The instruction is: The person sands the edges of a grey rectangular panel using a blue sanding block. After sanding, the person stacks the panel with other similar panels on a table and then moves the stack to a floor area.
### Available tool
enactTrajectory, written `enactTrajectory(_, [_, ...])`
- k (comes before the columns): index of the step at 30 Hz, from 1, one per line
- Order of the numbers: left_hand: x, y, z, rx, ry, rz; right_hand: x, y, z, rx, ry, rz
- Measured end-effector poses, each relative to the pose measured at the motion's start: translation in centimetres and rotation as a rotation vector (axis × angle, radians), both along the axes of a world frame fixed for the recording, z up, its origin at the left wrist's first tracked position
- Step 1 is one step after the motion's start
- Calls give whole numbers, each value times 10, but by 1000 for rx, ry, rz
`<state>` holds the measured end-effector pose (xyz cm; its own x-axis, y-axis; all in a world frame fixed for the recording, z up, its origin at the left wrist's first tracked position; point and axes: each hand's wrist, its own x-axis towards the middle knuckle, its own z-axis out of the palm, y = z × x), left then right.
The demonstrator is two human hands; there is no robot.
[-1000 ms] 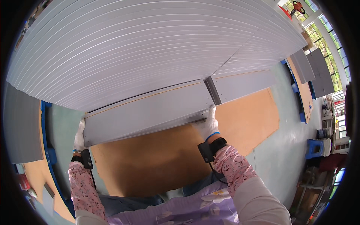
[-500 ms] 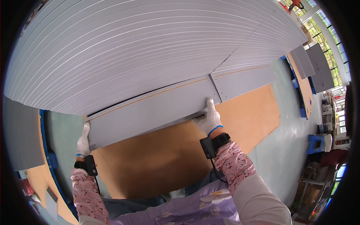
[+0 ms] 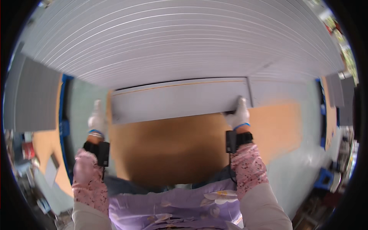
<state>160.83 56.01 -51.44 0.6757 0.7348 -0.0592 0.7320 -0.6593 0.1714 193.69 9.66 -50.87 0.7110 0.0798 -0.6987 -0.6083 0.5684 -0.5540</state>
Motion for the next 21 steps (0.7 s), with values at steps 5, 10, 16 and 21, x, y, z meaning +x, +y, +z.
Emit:
enactTrajectory(5, [39, -102, 16, -1376, -850, 887, 11, -7, -7, -17, 122, 4])
enactTrajectory(10, [45, -108, 14, -1613, -1375, 1051, 19, -15, -13, -62, 116, 3])
enactTrajectory(16, [52, -100, 21, -1616, -1388, 1181, 25, -21, -9, -27, 104, 83])
enactTrajectory(21, [42, -92, 10, -1685, -1392, 1156, 26, -30, -15, 47, 73, 115])
